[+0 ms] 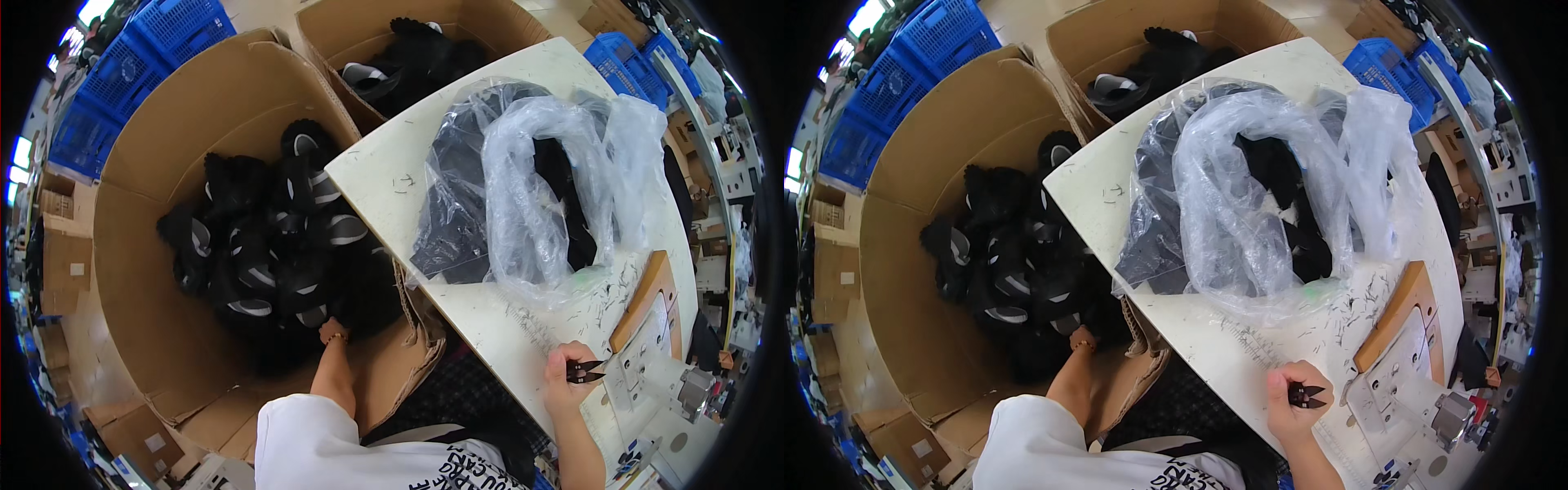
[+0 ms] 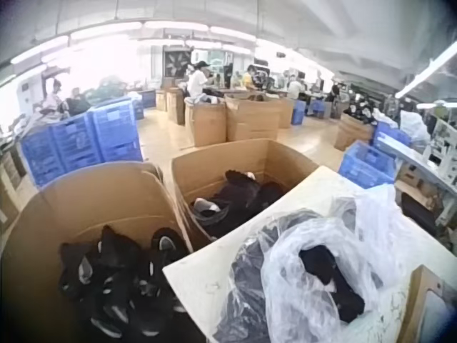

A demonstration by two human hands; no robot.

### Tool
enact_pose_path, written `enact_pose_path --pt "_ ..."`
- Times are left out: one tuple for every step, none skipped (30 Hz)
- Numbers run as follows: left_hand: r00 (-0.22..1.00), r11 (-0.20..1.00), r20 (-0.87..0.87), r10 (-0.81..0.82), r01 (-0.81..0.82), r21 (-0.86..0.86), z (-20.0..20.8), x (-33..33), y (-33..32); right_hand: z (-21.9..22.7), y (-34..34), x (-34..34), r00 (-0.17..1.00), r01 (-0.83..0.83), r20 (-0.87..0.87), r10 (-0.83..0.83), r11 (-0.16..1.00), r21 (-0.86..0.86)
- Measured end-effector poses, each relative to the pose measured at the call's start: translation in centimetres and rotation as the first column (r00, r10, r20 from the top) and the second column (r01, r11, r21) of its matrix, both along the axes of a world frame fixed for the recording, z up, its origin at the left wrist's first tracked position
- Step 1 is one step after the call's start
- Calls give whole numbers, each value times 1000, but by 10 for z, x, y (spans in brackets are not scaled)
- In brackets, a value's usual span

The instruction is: The person takes shoe uppers from a box, stitches components onto them using a sewing machine, trims threads with snips, and tosses the finished shoe uppers into a carton.

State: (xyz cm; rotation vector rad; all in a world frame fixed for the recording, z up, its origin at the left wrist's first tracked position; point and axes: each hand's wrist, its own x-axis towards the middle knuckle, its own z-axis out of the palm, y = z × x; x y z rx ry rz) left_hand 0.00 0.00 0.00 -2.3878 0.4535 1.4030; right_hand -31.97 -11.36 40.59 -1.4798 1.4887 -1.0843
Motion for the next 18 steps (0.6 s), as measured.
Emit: enact_pose_path --pt "986 990 117 -120 127 -53 2 -2 12 4 2 1 1000 -20 -13 20 1000 -13" --pt "944 962 239 -229 257 -90 7 -2 21 7 4 2 999 -42 -24 41 999 -26" --pt "934 955 292 -204 255 -150 1 30 -16 -9 -10 17 999 -46 13 48 994 -100" --pt "856 835 337 -392 485 -261 10 25 -11 -7 -9 10 999 -46 -8 46 997 -66" --pt "736 649 406 -542 673 -354 24 24 -5 -5 -7 5 999 -48 -23 47 998 -31" --pt "732 562 379 -566 680 -471 51 30 -6 -2 -5 0 999 -33 6 33 999 -32" --pt "756 522 267 -598 620 -586 68 60 -4 2 -5 3 999 -42 31 43 998 -45" --pt "759 484 150 -634 540 -688 84 82 -4 5 -6 7 997 -68 34 70 996 -55" --pt "807 452 -5 -591 326 -830 133 81 -22 7 -7 4 997 -77 14 78 995 -70" --pt "750 276 50 -660 304 -912 179 89 -32 7 -7 4 993 -99 56 105 991 -92" --pt "694 279 1 -720 291 -915 237 93 -45 4 -7 4 991 -99 74 107 989 -110" --pt "653 319 -40 -757 315 -894 297 90 -61 2 -6 2 988 -93 124 94 996 -8" --pt "649 454 -216 -729 223 -862 356 86 -72 0 -6 -2 983 -86 169 70 992 94" --pt "514 255 -85 -854 270 -929 408 84 -77 2 -7 -4 970 -134 217 110 986 98" --pt "456 212 -108 -883 182 -960 462 73 -80 4 -9 -7 972 -114 217 95 991 74" --pt "374 160 -82 -924 183 -970 505 69 -78 9 -11 -9 953 -210 250 169 967 147" --pt "262 91 -56 -964 123 -988 540 71 -74 16 -13 -7 925 -312 291 245 926 211" --pt "98 24 -11 -995 133 -991 570 71 -78 26 -11 -7 884 -406 342 320 888 218"
